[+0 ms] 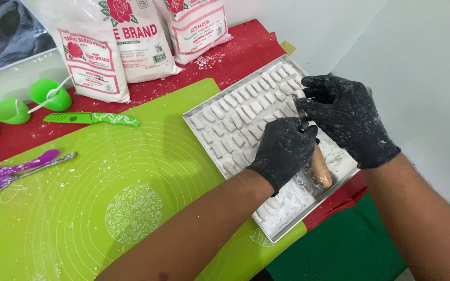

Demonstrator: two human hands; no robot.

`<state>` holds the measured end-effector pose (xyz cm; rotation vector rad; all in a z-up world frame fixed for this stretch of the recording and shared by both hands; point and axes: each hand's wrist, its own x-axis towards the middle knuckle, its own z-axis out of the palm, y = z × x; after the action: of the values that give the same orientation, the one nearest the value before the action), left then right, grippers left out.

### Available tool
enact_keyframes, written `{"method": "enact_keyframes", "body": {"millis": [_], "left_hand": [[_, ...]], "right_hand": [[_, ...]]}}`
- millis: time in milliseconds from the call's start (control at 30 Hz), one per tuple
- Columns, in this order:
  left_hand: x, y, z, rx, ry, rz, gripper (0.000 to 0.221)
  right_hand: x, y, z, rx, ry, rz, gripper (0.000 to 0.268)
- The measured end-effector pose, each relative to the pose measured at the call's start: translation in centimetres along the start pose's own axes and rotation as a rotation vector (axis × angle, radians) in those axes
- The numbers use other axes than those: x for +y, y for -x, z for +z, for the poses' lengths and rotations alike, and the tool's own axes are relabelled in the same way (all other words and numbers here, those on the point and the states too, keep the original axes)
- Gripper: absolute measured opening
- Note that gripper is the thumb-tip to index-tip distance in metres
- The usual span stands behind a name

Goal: Rolling dough into thin cylinders and cutting them into small pieces using a metal scraper on a silicone mat.

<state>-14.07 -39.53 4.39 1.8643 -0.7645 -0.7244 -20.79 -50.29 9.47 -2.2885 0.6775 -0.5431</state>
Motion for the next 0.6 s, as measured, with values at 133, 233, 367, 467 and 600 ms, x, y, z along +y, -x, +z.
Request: {"method": "enact_keyframes", "body": {"millis": [133,233,367,467,600], "left_hand": [[0.5,0.3,-0.6,-0.014,0.036,-0.026,0.038],[0.1,0.0,-0.5,-0.049,0.064,-0.037,0.047],[0.1,-0.5,-0.4,-0.041,0.072,-0.018,0.047],[0.8,0.4,-0.6,-0.076,0.140,-0.035,0.048],[-0.3,-0.5,0.0,-0.053,0.071,-0.015,0.044]], "right_hand": [[-0.3,0.3,0.4,0.060,-0.096,0.003,0.041],[1.1,0.0,0.6,0.106,-0.106,-0.034,0.042],[1.7,-0.2,0.6,0.103,-0.093,-0.057,0.043],[-0.5,0.5,0.7,0.126,-0.142,-0.069,0.044],[-0.8,0.5,0.6,0.131,-0.129,-0.051,0.045]]}}
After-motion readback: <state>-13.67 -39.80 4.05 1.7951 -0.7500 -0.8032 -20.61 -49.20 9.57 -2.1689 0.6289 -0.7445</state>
